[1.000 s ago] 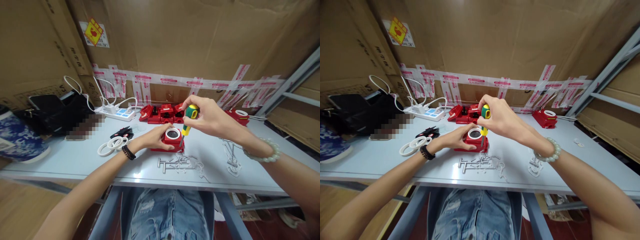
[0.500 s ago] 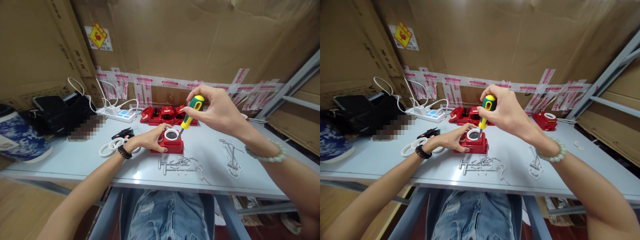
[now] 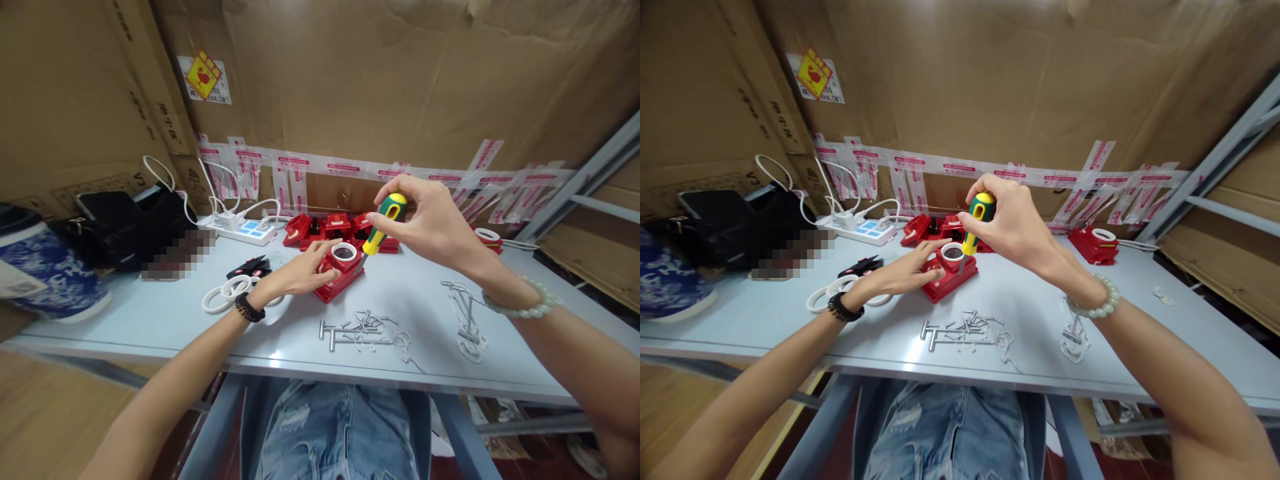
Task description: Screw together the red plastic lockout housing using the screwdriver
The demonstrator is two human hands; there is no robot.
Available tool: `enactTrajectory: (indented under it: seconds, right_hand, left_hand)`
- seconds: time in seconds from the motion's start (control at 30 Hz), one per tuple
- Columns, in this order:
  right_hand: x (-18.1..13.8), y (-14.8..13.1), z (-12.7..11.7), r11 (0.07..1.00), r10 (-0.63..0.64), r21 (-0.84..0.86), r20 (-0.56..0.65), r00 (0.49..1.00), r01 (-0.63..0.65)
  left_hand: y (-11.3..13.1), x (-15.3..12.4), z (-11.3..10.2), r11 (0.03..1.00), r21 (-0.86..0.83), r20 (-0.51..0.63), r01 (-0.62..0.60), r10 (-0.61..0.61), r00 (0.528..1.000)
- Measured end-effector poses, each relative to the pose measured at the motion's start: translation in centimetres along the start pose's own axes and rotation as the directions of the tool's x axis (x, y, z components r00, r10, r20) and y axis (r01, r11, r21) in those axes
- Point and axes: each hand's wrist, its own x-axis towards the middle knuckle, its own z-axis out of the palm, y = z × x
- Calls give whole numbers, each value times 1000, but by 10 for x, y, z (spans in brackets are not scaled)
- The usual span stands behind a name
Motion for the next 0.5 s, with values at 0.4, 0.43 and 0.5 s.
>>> enactTrajectory:
  seconds: [0.4, 0.43, 0.5]
  right_hand:
    - [-7, 8, 19, 999, -29, 15, 48, 998, 28]
    - [-8, 8, 20, 1000, -28, 16, 50, 998, 27]
    - [-8, 9, 20, 1000, -24, 17, 52, 998, 24]
  left_hand:
    - [1, -1, 4, 966, 239, -9, -101, 106, 994]
    - [4, 0, 5, 957, 275, -19, -89, 97, 995]
    - [8, 0, 6, 941, 333, -43, -61, 79, 996]
